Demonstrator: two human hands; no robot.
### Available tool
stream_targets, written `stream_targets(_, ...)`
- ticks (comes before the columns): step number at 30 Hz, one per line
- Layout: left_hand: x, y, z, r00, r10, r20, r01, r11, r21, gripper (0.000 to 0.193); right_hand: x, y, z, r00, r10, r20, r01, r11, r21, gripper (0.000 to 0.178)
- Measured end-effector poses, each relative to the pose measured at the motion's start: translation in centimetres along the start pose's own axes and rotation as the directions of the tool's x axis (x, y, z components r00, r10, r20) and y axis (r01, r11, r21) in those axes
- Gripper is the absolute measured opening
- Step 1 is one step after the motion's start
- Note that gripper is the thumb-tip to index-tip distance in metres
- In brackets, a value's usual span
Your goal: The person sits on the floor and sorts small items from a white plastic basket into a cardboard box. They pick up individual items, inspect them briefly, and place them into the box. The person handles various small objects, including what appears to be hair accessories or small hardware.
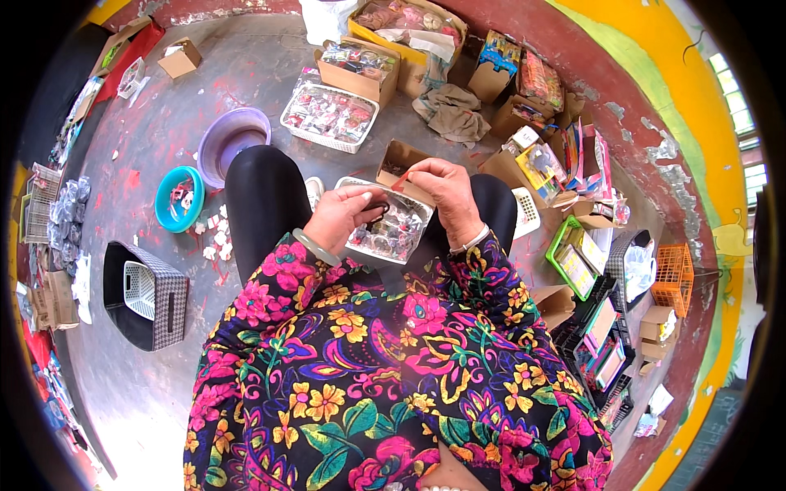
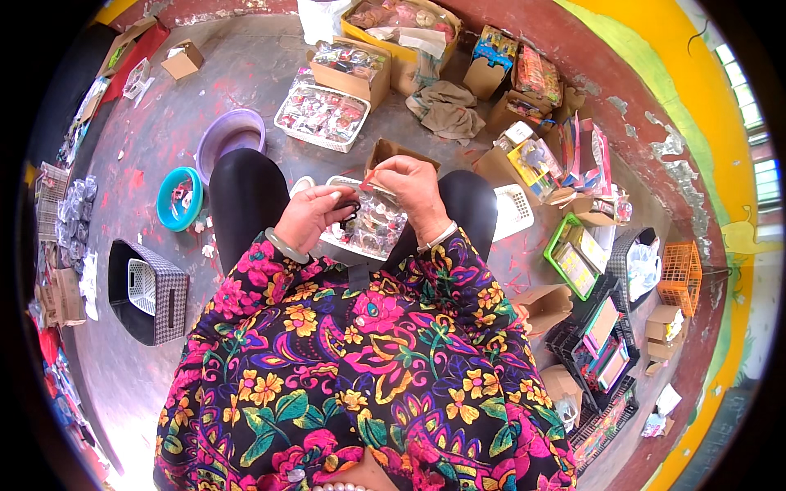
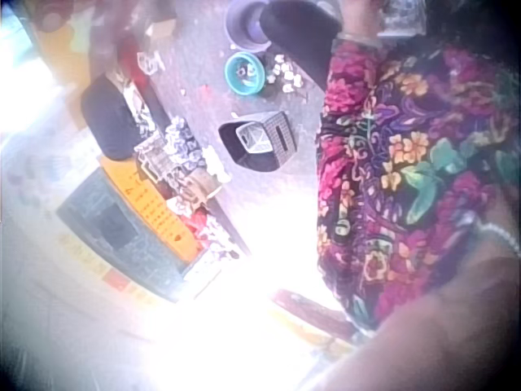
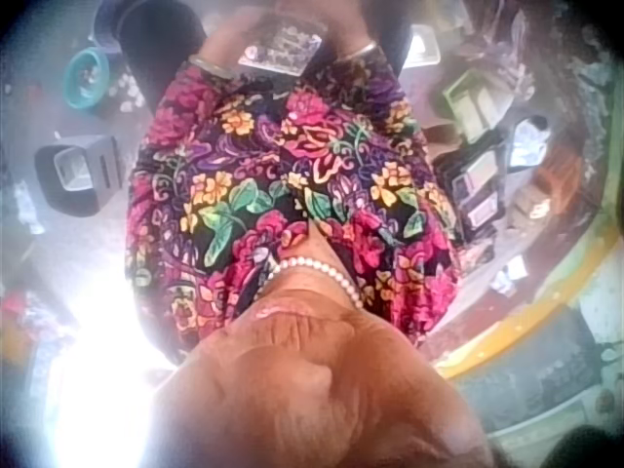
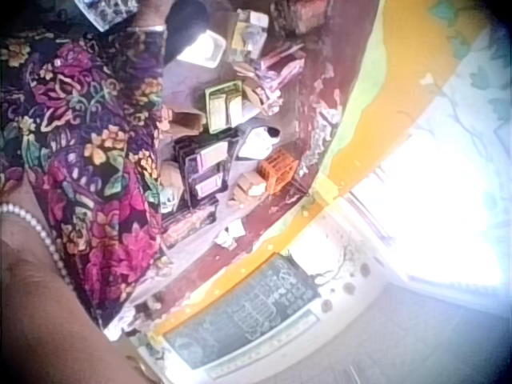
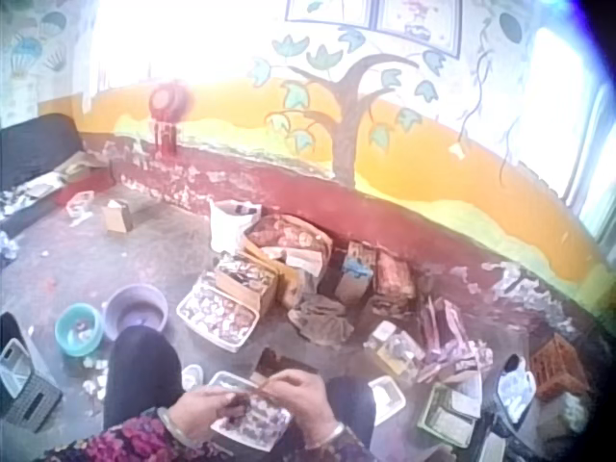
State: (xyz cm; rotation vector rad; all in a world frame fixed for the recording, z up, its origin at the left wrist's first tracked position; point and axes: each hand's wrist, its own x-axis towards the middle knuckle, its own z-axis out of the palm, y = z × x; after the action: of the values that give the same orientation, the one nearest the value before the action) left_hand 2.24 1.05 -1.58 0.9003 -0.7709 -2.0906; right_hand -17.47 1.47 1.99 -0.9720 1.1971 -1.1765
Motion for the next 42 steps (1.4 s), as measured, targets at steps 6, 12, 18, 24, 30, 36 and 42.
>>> stream_targets(6, 0.0, 0.2, -0.9, 1.000, 0.017, -0.012, -0.018, 0.992, -0.125, 0.024, -0.2, -0.8, -2.4, 0.992, -0.090, -0.089, 0.094, 0.995, 0.044, 0.008)
stream_targets(12, 0.9, -0.1, -1.7, 0.995, 0.078, 0.062, -0.065, 0.981, -0.182, 0.023, -2.5, -3.3, -9.2, 0.894, -0.258, -0.366, 0.292, 0.956, 0.039, 0.009)
stream_targets(18, 0.3, 0.5, -0.9, 0.999, 0.050, 0.014, -0.047, 0.989, -0.138, 0.026, -8.1, -1.5, -19.4, 0.725, -0.401, -0.560, 0.132, 0.879, -0.459, 0.010)
stream_targets(24, 0.7, 0.4, 0.1, 0.999, -0.010, 0.036, 0.013, 0.996, -0.086, 0.025, -15.1, 7.3, -24.7, 0.697, -0.342, -0.630, -0.374, 0.576, -0.727, 0.018)
stream_targets(30, 0.6, 0.2, 0.1, 1.000, -0.020, 0.013, 0.021, 0.998, -0.054, 0.025, -16.8, 14.6, -25.5, 0.662, -0.161, -0.732, -0.609, 0.454, -0.650, 0.020)
stream_targets(36, 0.9, -0.1, -0.4, 1.000, -0.021, 0.012, 0.022, 0.998, -0.055, 0.024, -16.2, 16.0, -25.9, 0.613, 0.065, -0.787, -0.738, 0.402, -0.542, 0.025)
stream_targets(42, 1.1, -0.3, -0.3, 1.000, -0.021, 0.008, 0.021, 0.998, -0.054, 0.024, -16.6, 19.8, -27.9, 0.707, -0.102, -0.700, -0.655, 0.278, -0.702, 0.035)
